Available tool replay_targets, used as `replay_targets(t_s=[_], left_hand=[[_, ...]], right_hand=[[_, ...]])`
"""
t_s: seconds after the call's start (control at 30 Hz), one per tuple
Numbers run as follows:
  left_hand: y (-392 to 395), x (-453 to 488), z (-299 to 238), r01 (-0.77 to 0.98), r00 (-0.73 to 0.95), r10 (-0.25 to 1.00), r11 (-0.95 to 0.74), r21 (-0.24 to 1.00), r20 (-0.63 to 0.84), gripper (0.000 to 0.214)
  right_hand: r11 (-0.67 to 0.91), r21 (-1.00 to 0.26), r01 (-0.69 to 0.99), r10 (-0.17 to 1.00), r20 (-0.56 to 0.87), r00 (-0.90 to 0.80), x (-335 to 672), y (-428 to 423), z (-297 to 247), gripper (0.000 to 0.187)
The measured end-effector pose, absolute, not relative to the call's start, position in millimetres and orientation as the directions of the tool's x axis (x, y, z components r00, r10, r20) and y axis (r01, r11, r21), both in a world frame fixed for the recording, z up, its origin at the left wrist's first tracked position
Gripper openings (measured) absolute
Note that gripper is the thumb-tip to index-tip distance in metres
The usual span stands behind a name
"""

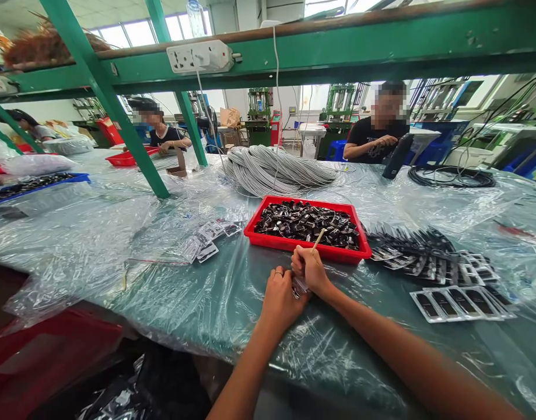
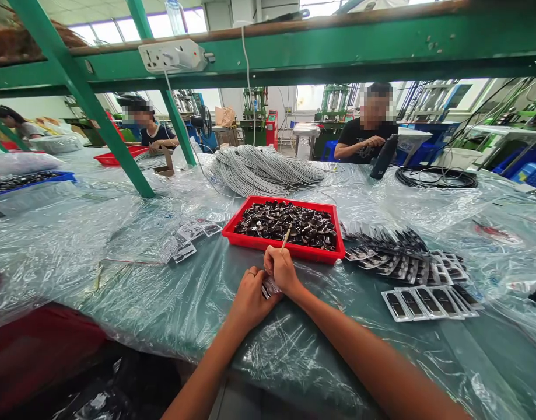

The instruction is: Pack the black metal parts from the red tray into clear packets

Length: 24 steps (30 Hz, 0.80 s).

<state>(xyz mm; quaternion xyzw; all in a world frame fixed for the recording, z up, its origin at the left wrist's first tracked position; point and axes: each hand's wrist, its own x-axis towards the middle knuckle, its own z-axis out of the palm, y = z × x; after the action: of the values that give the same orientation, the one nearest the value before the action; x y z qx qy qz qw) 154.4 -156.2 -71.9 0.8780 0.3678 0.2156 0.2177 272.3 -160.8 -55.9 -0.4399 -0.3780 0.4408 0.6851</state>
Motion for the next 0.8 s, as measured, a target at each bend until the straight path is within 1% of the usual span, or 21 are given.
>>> replay_targets(t_s=[0.1, 0.2, 0.27, 0.33, 0.4, 0.47, 0.53, 0.63, 0.7, 0.8], left_hand=[[-159, 155, -72, 0.58, 0.627, 0.748, -0.634, 0.512, 0.216, 0.031], [-162, 155, -68, 0.621, 0.624, 0.762, -0.62, 0.48, 0.176, 0.035], [-165, 154, -62, 0.64, 0.64, 0.757, -0.622, 0.452, 0.135, 0.036], [-168, 150, -54, 0.67, 0.651, 0.754, -0.623, 0.403, 0.084, 0.035], [-170, 146, -46, 0.709, 0.65, 0.76, -0.62, 0.335, 0.032, 0.036], [-172, 144, -42, 0.72, 0.652, 0.758, -0.624, 0.303, 0.014, 0.041], [-172, 146, -41, 0.697, 0.669, 0.743, -0.638, 0.329, 0.025, 0.045], [-170, 152, -48, 0.654, 0.68, 0.732, -0.634, 0.412, 0.046, 0.038], [-168, 155, -55, 0.632, 0.676, 0.733, -0.628, 0.454, 0.072, 0.032], [-165, 155, -63, 0.593, 0.669, 0.732, -0.63, 0.502, 0.128, 0.029]], right_hand=[[0.115, -0.954, -0.277, 0.974, 0.053, 0.221, 278, -170, -47, 0.046], [-0.04, -0.958, -0.284, 0.998, -0.053, 0.039, 287, -177, -37, 0.043], [-0.096, -0.942, -0.32, 0.995, -0.093, -0.027, 293, -178, -33, 0.042], [-0.058, -0.923, -0.38, 0.998, -0.069, 0.015, 299, -174, -33, 0.044], [0.061, -0.905, -0.421, 0.99, 0.0, 0.142, 304, -169, -37, 0.047], [0.154, -0.89, -0.43, 0.97, 0.053, 0.238, 306, -165, -42, 0.049], [0.235, -0.872, -0.43, 0.945, 0.1, 0.313, 303, -162, -48, 0.049], [0.311, -0.85, -0.425, 0.915, 0.147, 0.376, 293, -161, -52, 0.049], [0.329, -0.845, -0.423, 0.909, 0.161, 0.385, 286, -161, -53, 0.048], [0.344, -0.84, -0.419, 0.904, 0.175, 0.391, 278, -163, -52, 0.047]])
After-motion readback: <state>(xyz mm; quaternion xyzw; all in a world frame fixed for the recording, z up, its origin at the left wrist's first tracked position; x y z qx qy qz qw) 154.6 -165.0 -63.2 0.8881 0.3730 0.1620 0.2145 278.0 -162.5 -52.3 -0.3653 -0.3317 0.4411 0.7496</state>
